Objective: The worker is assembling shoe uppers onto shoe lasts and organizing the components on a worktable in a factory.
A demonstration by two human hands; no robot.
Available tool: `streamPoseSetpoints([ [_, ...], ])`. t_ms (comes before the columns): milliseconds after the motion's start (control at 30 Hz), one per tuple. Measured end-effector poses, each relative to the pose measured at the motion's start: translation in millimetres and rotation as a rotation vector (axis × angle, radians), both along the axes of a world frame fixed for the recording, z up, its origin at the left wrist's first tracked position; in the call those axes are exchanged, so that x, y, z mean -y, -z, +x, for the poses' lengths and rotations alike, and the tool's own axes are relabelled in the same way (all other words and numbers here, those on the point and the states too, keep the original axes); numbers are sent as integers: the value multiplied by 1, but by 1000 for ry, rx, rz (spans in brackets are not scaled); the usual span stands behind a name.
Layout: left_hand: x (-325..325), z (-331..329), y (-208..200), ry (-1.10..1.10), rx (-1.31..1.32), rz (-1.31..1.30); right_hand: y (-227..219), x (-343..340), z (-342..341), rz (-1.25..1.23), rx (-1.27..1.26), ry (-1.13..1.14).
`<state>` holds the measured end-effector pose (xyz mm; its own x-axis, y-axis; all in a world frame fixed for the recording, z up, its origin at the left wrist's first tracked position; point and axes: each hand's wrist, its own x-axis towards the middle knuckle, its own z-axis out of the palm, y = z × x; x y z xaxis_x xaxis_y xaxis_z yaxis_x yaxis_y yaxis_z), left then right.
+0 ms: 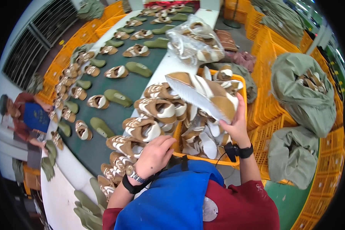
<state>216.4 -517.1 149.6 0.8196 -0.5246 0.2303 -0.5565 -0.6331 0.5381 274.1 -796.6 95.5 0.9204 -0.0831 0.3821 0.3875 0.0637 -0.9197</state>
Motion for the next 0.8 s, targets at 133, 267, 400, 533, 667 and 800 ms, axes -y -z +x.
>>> streamPoseSetpoints([
  [133, -25, -16, 6, -138, 57, 137, -24, -64, 59, -649, 615, -75],
  [267, -41, -34, 9, -246, -31, 90, 6, -96, 124, -865, 705, -172],
  [400, -48, -53, 11, -348, -165, 77, 30, -91, 144, -1034, 586, -426],
  [533, -48, -60, 14, -387, -249, 50, 7, -63, 133, -890, 448, -396],
  [667, -41, -55, 11, -413, -340, 77, 87, -14, 146, -268, -425, -171],
  [800, -25, -43, 7, -343, -317, 118, 238, -44, 136, -576, -607, -152],
])
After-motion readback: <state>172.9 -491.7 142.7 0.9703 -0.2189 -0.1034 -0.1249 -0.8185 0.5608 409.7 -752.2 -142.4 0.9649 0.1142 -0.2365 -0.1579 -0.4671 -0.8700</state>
